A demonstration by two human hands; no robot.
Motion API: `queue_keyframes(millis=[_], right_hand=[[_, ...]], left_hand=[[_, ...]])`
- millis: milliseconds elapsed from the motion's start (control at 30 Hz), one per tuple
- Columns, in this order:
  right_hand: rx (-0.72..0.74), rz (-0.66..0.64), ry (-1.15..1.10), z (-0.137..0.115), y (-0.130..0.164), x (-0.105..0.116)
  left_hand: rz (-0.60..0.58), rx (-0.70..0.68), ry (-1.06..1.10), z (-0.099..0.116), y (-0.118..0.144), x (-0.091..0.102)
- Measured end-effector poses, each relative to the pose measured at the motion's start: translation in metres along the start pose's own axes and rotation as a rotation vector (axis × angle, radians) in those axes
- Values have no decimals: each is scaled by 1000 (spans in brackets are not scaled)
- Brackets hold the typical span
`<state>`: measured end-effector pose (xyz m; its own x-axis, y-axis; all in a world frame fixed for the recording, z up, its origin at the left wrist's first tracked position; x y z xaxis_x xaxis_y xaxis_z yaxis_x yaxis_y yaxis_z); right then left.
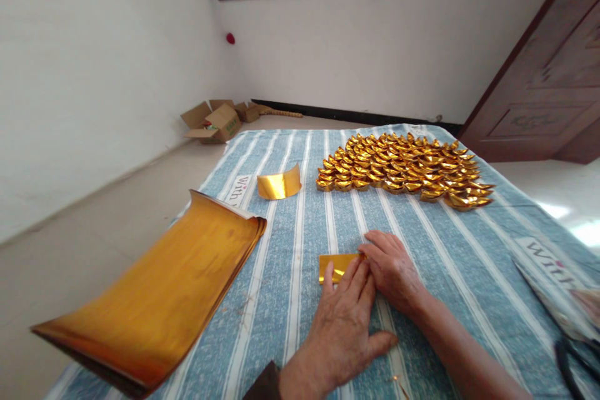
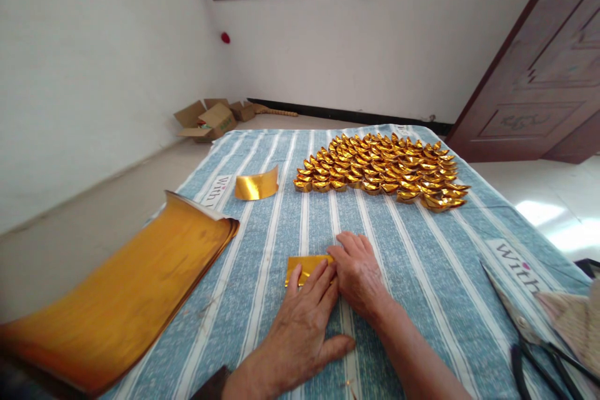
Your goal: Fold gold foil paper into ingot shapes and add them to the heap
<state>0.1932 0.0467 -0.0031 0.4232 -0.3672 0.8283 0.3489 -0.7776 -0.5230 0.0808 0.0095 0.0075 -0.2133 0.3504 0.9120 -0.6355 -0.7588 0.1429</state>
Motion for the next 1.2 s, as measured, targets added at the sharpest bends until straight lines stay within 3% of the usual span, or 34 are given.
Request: queue_keyframes(millis=[500,733,1200], right_hand=[[-17,-107,241,1,20,9],[-98,-139,195,-1,22,12],[-322,-184,-7,7,18,10]], left_hand=[[-23,33,30,-5,-2,-5],[32,43,76,-9,-3,-7],[-48,81,17,-12,-5,-8]])
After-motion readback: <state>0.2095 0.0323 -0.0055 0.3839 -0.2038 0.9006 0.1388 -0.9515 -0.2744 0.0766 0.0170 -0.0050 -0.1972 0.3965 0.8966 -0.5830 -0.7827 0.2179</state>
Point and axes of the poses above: each hand's wrist, its own y-axis away from the middle knuckle, its own x-axis out of the back of the hand, z = x × y, the point moved 6 cm from there along -y, towards the middle knuckle, and after that the axes turned 9 degrees about x, right-handed, at the moved point
